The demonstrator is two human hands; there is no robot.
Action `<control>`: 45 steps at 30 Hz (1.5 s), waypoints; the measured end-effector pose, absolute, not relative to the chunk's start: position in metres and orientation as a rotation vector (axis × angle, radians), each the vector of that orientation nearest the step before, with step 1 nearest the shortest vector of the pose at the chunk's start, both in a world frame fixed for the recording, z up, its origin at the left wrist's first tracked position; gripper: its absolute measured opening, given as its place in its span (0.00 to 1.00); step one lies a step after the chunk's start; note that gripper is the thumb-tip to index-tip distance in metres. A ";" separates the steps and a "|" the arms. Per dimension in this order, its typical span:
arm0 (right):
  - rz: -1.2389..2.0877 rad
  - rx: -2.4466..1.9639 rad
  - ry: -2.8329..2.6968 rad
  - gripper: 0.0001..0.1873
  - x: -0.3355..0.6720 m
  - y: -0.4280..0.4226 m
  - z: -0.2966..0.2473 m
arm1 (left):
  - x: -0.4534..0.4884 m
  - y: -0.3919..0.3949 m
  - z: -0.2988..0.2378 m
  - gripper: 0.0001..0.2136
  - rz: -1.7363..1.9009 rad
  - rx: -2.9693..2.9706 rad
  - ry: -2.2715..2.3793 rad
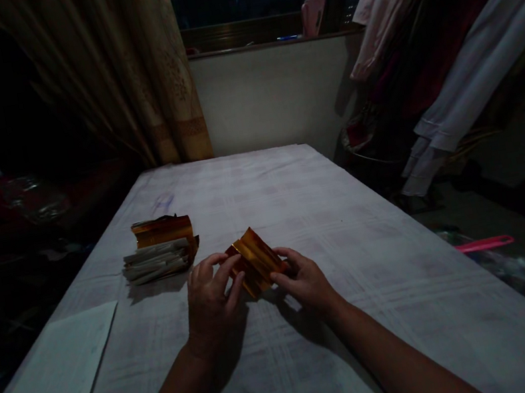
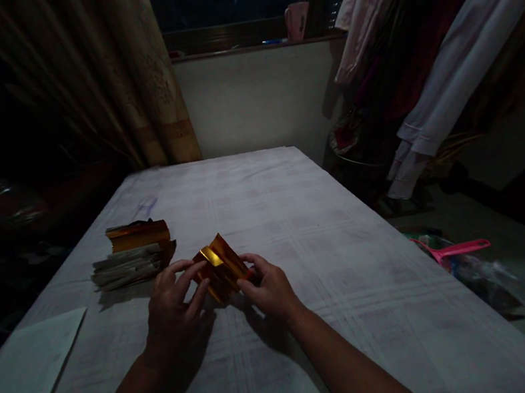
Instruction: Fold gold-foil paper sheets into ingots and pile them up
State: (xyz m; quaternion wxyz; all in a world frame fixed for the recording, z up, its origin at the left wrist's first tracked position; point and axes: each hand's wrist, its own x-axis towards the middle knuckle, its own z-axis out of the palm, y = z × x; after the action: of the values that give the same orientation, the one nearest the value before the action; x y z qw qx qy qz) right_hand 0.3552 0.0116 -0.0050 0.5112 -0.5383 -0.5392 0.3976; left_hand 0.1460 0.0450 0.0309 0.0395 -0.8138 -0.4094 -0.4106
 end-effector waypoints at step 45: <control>0.126 -1.382 -2.236 0.12 0.369 -0.014 -0.004 | 0.108 0.024 0.015 0.09 -0.792 -2.998 -1.129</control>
State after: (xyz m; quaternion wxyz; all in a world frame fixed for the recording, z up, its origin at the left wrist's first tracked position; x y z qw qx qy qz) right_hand 0.3689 -0.0136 -0.0044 0.2521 -0.5082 -0.8222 0.0464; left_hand 0.1077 0.0237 0.0149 -0.0789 -0.9056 -0.3411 -0.2392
